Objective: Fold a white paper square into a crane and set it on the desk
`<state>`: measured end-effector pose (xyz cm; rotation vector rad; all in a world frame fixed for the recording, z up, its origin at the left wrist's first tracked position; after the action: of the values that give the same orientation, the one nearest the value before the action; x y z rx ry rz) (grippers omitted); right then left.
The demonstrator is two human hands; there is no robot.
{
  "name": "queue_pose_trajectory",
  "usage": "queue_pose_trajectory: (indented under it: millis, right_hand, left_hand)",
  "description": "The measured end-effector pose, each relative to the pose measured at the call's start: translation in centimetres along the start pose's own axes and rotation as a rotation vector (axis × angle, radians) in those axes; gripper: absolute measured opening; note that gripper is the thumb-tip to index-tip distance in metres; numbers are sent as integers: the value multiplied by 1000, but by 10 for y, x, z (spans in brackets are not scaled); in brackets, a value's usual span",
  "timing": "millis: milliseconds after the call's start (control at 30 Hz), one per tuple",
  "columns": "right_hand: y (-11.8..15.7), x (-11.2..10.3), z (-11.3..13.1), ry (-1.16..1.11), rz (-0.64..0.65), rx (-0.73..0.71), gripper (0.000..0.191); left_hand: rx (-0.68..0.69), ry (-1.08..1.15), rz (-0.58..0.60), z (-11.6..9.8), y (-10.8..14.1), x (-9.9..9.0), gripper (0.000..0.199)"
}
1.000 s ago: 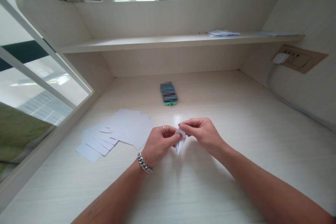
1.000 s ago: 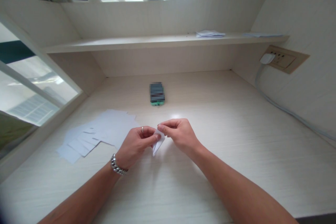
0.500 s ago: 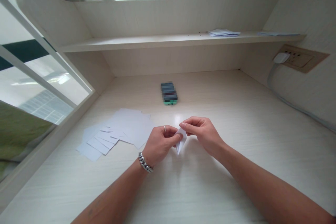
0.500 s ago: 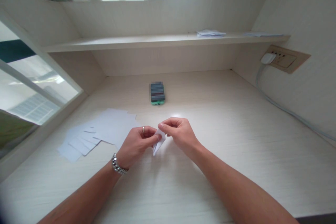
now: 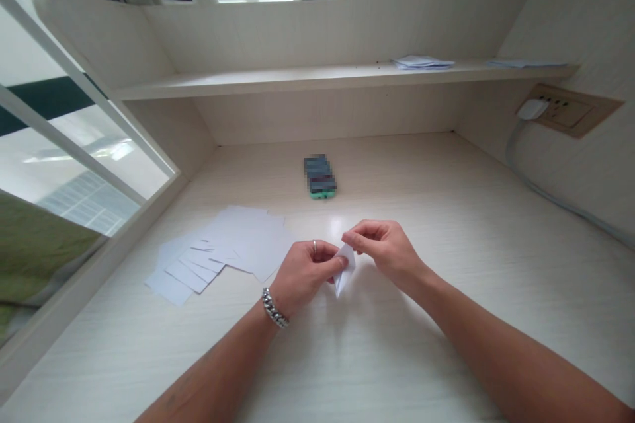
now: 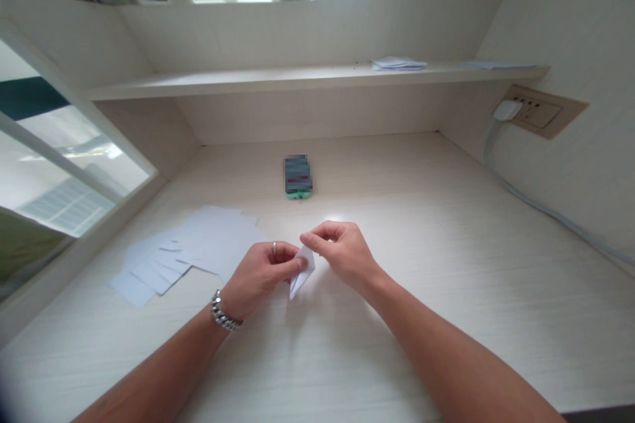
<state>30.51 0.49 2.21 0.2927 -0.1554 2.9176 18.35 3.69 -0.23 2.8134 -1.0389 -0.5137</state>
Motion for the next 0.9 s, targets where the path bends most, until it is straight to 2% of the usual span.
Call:
queue_pose_trajectory:
  millis: [133,367,467,667,900]
  right_hand:
    - [2,-1,5,44,-27,-47,26]
    - [-1,13,-20,-61,93,109,34]
    - [0,20,-25,-130,134,124,33]
    - [-3,5,-19,-185,-9,74,29]
    - [0,9,-23,-214,11,126,31]
  left_hand:
    - [13,10,0,-4,1,0,10]
    - [45,89,-187,-2,0,-20,21]
    - [56,180,-195,3,-2,-22,31]
    - [85,296,-152,1,-1,-19,37]
    - [82,189,-201,0,0,-22,40]
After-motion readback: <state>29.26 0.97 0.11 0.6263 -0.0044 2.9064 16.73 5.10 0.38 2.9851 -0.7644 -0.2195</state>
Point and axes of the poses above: each hand's wrist, its own y-axis away from the middle knuckle, its own x-axis out of the palm, z = x × y, the point moved 10 cm from there along -y, towards the middle knuckle, and after that the axes turned 14 degrees about -y, right-handed, at the moved point
